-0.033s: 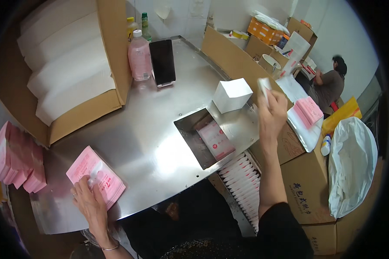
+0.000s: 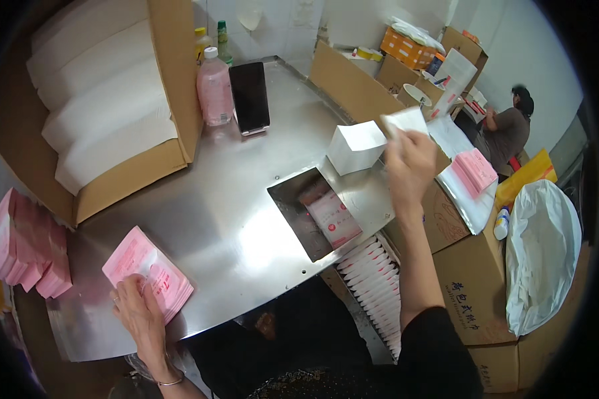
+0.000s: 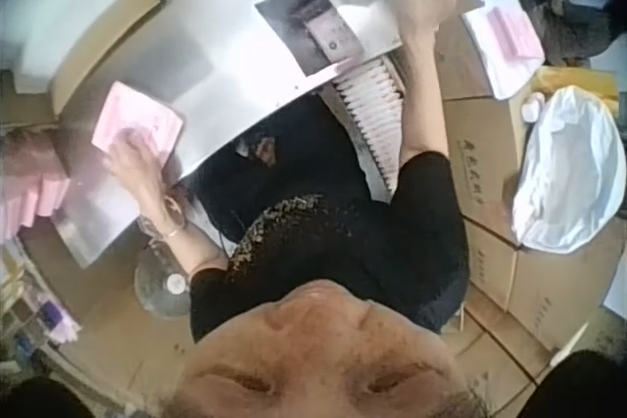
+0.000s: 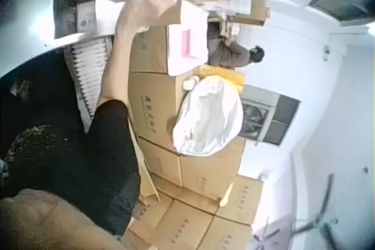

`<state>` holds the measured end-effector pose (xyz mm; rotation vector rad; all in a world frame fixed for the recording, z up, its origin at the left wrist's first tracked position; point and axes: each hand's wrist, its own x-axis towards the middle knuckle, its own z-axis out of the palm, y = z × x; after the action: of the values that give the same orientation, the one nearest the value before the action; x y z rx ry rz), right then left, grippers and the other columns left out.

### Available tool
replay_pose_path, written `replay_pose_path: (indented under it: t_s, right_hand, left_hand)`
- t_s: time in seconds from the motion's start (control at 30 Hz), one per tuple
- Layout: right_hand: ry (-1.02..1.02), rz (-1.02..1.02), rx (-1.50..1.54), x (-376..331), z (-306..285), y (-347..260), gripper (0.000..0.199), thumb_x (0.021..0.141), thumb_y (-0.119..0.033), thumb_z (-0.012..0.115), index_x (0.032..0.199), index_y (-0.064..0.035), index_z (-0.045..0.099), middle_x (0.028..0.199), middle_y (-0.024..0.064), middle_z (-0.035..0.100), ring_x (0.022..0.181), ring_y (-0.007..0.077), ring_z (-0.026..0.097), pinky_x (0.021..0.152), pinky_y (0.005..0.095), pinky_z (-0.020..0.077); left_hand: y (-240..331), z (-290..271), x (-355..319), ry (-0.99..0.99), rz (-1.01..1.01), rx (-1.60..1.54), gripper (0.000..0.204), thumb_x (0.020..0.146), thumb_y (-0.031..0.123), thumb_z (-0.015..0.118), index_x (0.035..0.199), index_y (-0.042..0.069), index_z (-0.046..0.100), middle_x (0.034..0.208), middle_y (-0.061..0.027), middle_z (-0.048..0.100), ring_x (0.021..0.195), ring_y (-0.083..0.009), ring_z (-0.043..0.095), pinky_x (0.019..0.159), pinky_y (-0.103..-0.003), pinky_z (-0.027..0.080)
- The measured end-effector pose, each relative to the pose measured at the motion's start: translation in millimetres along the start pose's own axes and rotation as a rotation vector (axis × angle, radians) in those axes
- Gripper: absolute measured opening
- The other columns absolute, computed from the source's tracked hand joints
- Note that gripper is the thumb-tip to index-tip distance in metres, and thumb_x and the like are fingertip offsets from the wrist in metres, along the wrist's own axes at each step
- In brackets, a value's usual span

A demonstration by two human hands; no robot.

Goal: Packaging pink packets into white boxes using a mechanical sealer or dispenser.

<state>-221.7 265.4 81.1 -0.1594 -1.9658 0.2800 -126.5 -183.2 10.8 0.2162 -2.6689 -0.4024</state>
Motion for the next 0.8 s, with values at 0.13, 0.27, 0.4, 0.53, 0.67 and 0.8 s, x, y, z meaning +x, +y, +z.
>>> replay_pose_path:
  t_s: [0.13,0.27,0.4,0.53,0.67,0.8]
  right_hand:
    - [-0.206,-0.294,-0.294,4,57,20,0.014,0.077,-0.02,0.068,0.078,-0.0069,0.073,0.087,0.0091,0.06,0.091,0.0256,0.055,0.074,0.0421,0.0406]
    - [-0.315,-0.255,-0.354,4,69,19,0.016,0.078,-0.02,0.068,0.079,-0.0044,0.073,0.088,0.0099,0.061,0.093,0.0271,0.056,0.075,0.0424,0.0413]
    - [-0.375,-0.254,-0.312,-7,71,21,0.021,0.082,-0.025,0.067,0.083,-0.0043,0.073,0.085,0.0125,0.061,0.09,0.029,0.059,0.076,0.0438,0.0451]
    - [-0.397,-0.243,-0.292,-8,62,17,0.028,0.087,-0.025,0.064,0.083,0.001,0.072,0.086,0.0154,0.062,0.09,0.031,0.059,0.077,0.0467,0.0459]
    - [-0.423,-0.144,-0.276,-8,63,24,0.026,0.086,-0.021,0.063,0.081,0.0025,0.073,0.087,0.0164,0.062,0.092,0.0316,0.059,0.079,0.0468,0.0462]
    - [-0.416,-0.182,-0.23,-13,63,26,0.019,0.084,-0.015,0.064,0.09,0.0013,0.072,0.089,0.0158,0.062,0.092,0.0313,0.059,0.078,0.047,0.046]
  left_hand:
    - [3,10,1,-0.053,0.004,-0.051,0.011,0.093,0.008,0.058,0.104,0.006,0.059,0.101,-0.0088,0.059,0.102,-0.0303,0.053,0.089,-0.044,0.037]
    - [3,8,2,-0.026,0.029,-0.088,0.009,0.094,0.008,0.057,0.102,0.007,0.059,0.101,-0.009,0.059,0.099,-0.0302,0.053,0.09,-0.045,0.036]
    - [-4,9,6,-0.01,0.046,-0.106,0.007,0.092,0.007,0.058,0.099,0.006,0.06,0.098,-0.0089,0.059,0.096,-0.0303,0.053,0.092,-0.044,0.036]
    - [13,-11,14,0.08,0.143,-0.019,0.006,0.087,0.007,0.061,0.093,0.007,0.062,0.091,-0.0088,0.059,0.093,-0.0299,0.054,0.092,-0.043,0.037]
    - [94,7,-2,-0.027,0.497,-0.183,0.011,0.081,0.005,0.064,0.091,0.01,0.064,0.092,-0.01,0.059,0.095,-0.03,0.054,0.096,-0.049,0.035]
    - [113,56,-18,-0.151,0.602,-0.245,0.018,0.079,0.002,0.065,0.096,0.008,0.064,0.093,-0.0116,0.054,0.095,-0.0316,0.052,0.098,-0.051,0.034]
